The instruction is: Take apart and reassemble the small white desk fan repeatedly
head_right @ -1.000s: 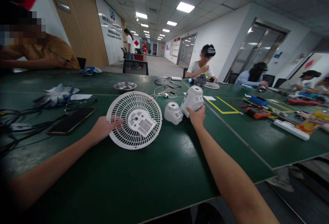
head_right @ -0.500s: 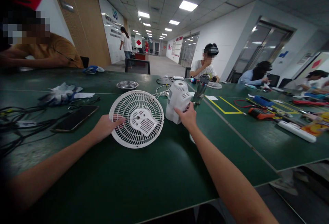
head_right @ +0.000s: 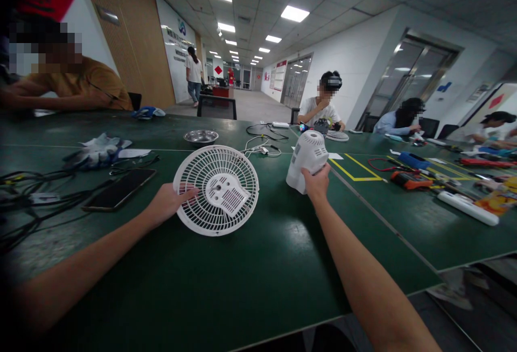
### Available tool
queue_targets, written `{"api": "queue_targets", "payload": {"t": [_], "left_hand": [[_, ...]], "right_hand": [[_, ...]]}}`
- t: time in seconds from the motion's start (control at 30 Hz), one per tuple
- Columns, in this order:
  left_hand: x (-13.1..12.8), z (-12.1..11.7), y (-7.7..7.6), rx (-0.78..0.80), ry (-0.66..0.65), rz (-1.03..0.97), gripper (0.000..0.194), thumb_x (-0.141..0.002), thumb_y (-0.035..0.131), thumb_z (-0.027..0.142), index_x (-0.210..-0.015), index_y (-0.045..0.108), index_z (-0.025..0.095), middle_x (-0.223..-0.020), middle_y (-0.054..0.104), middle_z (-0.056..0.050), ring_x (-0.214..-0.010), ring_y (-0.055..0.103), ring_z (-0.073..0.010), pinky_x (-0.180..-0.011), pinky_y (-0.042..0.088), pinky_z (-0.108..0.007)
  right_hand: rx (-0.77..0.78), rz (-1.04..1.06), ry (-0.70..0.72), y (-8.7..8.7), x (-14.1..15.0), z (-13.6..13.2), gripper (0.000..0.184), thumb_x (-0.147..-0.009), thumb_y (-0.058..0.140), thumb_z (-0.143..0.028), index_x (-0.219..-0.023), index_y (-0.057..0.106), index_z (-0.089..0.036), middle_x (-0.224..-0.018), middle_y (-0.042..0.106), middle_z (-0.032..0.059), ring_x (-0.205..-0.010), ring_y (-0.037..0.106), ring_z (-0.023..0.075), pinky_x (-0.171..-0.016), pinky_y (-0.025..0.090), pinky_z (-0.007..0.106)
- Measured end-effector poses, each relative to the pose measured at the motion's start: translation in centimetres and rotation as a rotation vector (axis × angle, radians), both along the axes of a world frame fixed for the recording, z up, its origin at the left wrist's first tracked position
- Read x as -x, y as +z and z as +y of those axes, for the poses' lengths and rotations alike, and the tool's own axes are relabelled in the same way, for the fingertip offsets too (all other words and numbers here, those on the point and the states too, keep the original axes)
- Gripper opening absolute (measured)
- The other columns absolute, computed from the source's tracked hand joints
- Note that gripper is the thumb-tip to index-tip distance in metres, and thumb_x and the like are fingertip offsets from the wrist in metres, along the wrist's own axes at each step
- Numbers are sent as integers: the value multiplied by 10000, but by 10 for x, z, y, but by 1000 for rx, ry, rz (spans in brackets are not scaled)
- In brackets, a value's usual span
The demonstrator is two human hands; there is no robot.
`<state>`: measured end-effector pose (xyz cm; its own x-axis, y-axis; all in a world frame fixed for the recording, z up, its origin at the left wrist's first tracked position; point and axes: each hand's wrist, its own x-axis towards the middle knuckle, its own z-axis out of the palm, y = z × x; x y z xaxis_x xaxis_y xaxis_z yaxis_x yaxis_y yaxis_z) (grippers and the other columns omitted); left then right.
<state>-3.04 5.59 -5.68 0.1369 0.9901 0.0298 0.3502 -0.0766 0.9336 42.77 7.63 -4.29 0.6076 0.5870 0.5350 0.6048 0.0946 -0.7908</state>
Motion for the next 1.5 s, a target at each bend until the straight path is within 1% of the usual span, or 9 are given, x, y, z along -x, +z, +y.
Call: {"api": "queue_targets", "payload": {"t": [0.1,0.3,0.47,0.73,0.83,0.97,1.17,1.37,1.5], "left_hand": [[-1,-2,2,5,4,-10,341,-770,706,455,-956,713,169,-864,775,-75,-797,743,-259,-710,591,-369],[-1,-3,4,16,-15,-18,330,-789,702,428,-985,704,163,-882,775,-78,-795,745,-252,-742,596,-388],[-2,-5,6,7,9,-32,344,-776,717,435,-970,701,151,-853,772,-71,-764,743,-242,-736,599,-375],[1,-2,2,-30,-38,6,333,-801,684,461,-962,700,170,-862,768,-71,-781,741,-257,-734,591,-393],[1,-2,1,-33,-46,13,330,-808,678,454,-975,700,170,-871,768,-73,-788,740,-259,-740,587,-393],[1,-3,2,-16,-43,21,351,-810,669,463,-1001,698,170,-887,770,-74,-789,740,-254,-728,583,-378],[0,-4,3,-23,-41,4,332,-812,678,462,-963,698,167,-851,763,-66,-763,730,-241,-718,583,-368],[-1,-3,4,-32,-45,-9,304,-805,689,446,-922,701,166,-819,752,-56,-739,720,-232,-711,581,-365],[-1,0,0,-40,-40,-31,317,-788,700,455,-905,701,160,-798,741,-52,-728,711,-232,-712,577,-372]], "right_hand": [[-54,-35,12,3,3,-1,882,-655,743,-488,-1387,355,-189,-1216,631,150,-1037,630,297,-928,466,448],[-132,-52,-21,10,6,-6,773,-674,740,-507,-1306,463,-159,-1166,642,152,-988,624,277,-890,484,423],[-208,-19,74,10,5,-3,803,-732,681,-476,-1394,336,-178,-1272,585,158,-1097,611,279,-921,482,431],[-346,-271,-119,22,14,-16,857,-675,755,-463,-1370,381,-128,-1317,508,196,-1248,484,348,-1069,346,526],[-392,-310,-25,30,34,-26,839,-701,742,-461,-1379,361,-144,-1322,501,177,-1222,508,323,-1034,397,481],[-196,-266,195,24,67,-33,767,-725,724,-466,-1353,394,-176,-1209,578,133,-1037,594,284,-893,488,431],[225,-306,409,-8,94,-27,724,-692,755,-486,-1270,453,-170,-1058,657,117,-901,637,267,-835,513,422],[556,-448,291,-20,96,-22,718,-717,726,-503,-1289,482,-143,-1210,620,196,-1126,580,366,-927,448,518],[587,-487,252,-14,100,-26,754,-797,654,-450,-1431,395,-135,-1348,515,235,-1265,474,411,-1003,382,562]]}}
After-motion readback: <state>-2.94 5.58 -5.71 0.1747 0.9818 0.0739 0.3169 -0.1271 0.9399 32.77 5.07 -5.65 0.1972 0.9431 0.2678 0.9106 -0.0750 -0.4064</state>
